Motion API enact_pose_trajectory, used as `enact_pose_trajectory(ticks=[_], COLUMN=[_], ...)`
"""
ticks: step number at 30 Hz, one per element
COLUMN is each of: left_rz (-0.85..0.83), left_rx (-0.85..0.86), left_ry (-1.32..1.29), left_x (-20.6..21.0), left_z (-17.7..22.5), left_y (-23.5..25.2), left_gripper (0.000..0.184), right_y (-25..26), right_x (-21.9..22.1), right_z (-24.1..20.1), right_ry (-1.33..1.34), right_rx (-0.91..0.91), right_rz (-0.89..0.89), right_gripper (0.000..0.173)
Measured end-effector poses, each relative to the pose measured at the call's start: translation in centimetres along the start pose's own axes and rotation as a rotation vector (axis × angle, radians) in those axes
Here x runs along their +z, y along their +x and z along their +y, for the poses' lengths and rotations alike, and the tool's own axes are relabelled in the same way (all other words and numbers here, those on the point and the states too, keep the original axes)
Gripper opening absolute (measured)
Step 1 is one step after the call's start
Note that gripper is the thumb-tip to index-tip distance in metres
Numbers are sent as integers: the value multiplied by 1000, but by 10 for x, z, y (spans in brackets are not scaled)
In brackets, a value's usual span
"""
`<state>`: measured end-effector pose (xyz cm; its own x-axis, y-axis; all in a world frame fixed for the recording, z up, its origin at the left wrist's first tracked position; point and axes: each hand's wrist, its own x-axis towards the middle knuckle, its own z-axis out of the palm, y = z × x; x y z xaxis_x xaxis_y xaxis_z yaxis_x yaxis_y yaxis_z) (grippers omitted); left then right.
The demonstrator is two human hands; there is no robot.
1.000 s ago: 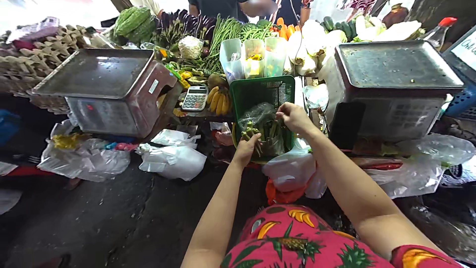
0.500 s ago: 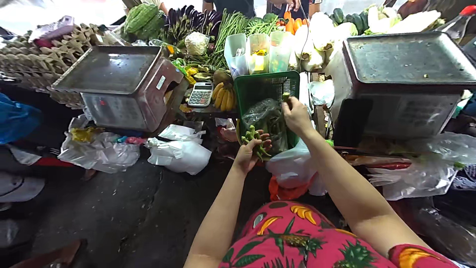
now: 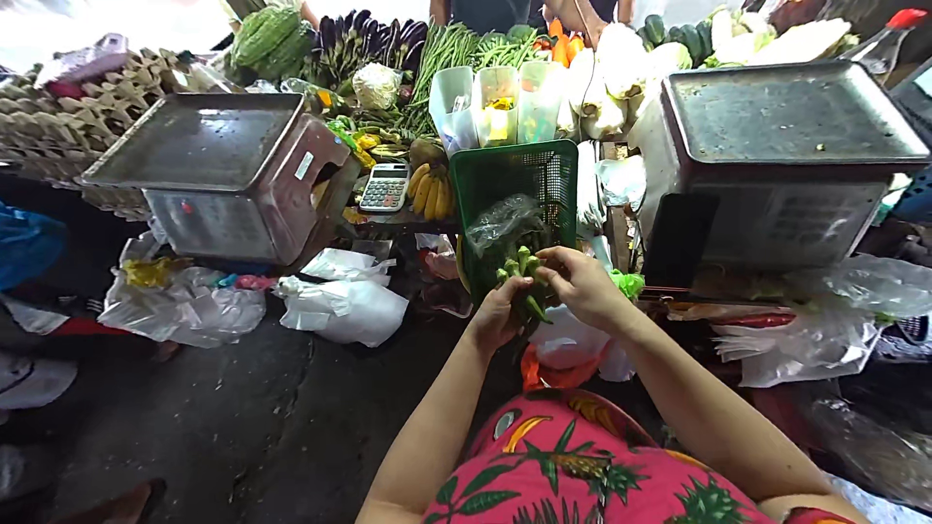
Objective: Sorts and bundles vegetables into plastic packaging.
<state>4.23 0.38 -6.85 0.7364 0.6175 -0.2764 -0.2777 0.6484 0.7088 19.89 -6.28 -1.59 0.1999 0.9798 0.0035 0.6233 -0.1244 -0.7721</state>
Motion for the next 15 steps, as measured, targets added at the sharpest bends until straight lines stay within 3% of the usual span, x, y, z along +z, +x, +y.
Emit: enact_pose_trajectory(ticks=[5,8,11,15], left_rz=[-100,-167,-281,-425], left_rx=[-3,35,129,187], left_ry=[159,239,348,403], left_x=[12,20,25,39], left_z=[-12,-19,-25,-27], left_y=[0,1,8,15], left_gripper=[20,30,43,37], right_y=[-14,-24,-35,-37], right_x=[-21,-31,-37,-51], right_z=[10,17,24,33], right_ry=[-7,112,129,1], right_rx=[139,150,58,-154], right_rz=[-129,-186,5,194], right_gripper=[35,31,26,43])
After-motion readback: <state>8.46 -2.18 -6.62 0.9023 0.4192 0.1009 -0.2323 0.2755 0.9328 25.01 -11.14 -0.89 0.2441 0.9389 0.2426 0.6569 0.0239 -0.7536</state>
